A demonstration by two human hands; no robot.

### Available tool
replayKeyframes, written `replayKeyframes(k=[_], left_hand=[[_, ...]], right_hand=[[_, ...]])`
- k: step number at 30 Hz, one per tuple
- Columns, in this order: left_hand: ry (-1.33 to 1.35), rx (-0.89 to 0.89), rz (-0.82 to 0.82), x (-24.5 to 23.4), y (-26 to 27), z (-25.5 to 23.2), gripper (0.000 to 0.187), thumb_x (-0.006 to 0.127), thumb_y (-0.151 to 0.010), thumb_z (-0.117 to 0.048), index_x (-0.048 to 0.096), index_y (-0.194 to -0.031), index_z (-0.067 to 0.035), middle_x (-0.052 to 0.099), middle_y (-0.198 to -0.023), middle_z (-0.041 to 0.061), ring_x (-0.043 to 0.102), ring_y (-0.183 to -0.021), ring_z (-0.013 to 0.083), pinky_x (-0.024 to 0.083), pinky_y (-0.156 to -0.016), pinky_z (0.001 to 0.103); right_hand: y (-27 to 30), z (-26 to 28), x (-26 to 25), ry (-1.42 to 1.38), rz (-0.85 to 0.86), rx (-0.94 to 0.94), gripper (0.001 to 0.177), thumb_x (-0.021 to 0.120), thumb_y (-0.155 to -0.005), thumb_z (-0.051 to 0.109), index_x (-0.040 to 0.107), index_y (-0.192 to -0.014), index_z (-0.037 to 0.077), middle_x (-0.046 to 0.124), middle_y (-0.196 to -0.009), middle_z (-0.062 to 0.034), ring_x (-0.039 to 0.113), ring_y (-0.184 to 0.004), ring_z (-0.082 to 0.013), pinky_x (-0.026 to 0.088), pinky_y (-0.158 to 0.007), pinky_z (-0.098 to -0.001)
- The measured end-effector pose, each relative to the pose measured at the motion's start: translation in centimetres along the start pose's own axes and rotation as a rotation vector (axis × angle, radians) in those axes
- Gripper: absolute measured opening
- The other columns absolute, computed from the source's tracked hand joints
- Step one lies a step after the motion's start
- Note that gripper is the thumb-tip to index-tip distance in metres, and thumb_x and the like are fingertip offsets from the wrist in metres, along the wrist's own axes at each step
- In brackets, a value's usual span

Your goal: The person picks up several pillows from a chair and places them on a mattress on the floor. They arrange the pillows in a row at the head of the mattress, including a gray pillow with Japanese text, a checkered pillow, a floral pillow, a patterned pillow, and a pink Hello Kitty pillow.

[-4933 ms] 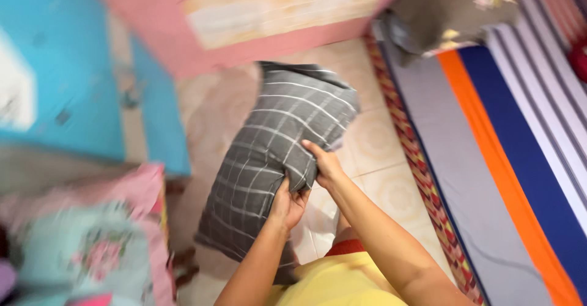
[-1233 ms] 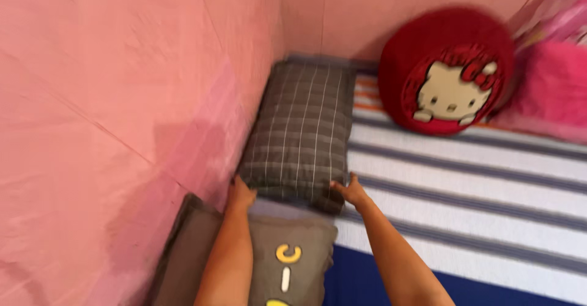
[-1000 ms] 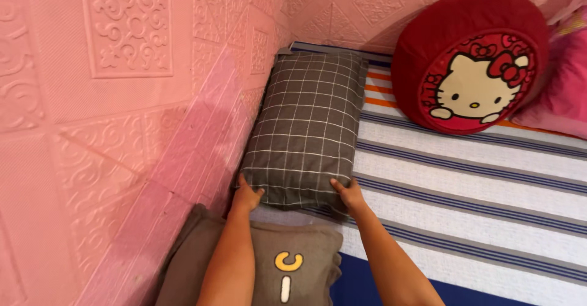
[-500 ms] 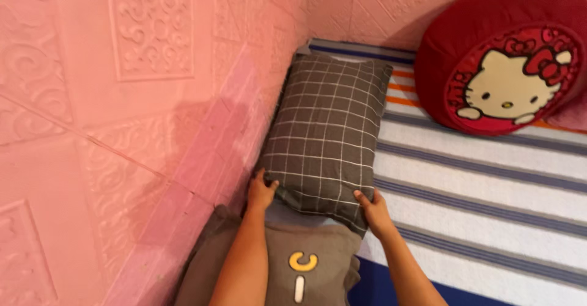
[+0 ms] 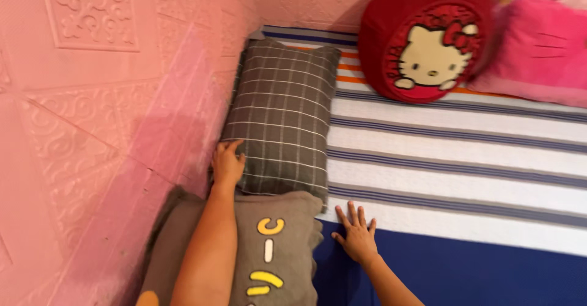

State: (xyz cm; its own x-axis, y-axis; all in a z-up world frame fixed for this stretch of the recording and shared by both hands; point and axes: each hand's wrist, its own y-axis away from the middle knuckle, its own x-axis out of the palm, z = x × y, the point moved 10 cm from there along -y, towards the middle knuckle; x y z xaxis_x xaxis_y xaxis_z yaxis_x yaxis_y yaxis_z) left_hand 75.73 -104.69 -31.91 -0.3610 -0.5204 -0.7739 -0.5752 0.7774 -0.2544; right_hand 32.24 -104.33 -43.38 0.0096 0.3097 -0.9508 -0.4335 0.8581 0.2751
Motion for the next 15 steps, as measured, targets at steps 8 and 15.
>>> replayKeyframes(k=[8,15], left_hand=[[-0.058,0.31,0.35,0.3,4.7,-20.6,0.06,0.079,-0.081,-0.039,0.061,-0.138,-0.029,0.058,-0.138,0.012,0.058,-0.125,0.0332,0.046,-0.102,0.053],[0.014,0.486,0.433,-0.4,21.2,-32.6,0.062,0.077,-0.084,-0.042,0.057,-0.142,-0.029,0.052,-0.146,0.012,0.047,-0.137,0.0359,0.035,-0.114,0.055]], right_hand=[[1.4,-3.3,0.3,-0.406,-0.017,-0.052,0.09,0.079,-0.086,0.043,0.028,-0.158,0.025,0.025,-0.16,-0.0232,0.026,-0.149,-0.0419,0.032,-0.117,-0.0537],[9.2,-1.7,-8.0,-0.657,-0.427,-0.273,0.085,0.081,-0.084,0.033,0.04,-0.152,0.004,0.047,-0.151,-0.0287,0.043,-0.142,-0.0428,0.036,-0.117,-0.0468]])
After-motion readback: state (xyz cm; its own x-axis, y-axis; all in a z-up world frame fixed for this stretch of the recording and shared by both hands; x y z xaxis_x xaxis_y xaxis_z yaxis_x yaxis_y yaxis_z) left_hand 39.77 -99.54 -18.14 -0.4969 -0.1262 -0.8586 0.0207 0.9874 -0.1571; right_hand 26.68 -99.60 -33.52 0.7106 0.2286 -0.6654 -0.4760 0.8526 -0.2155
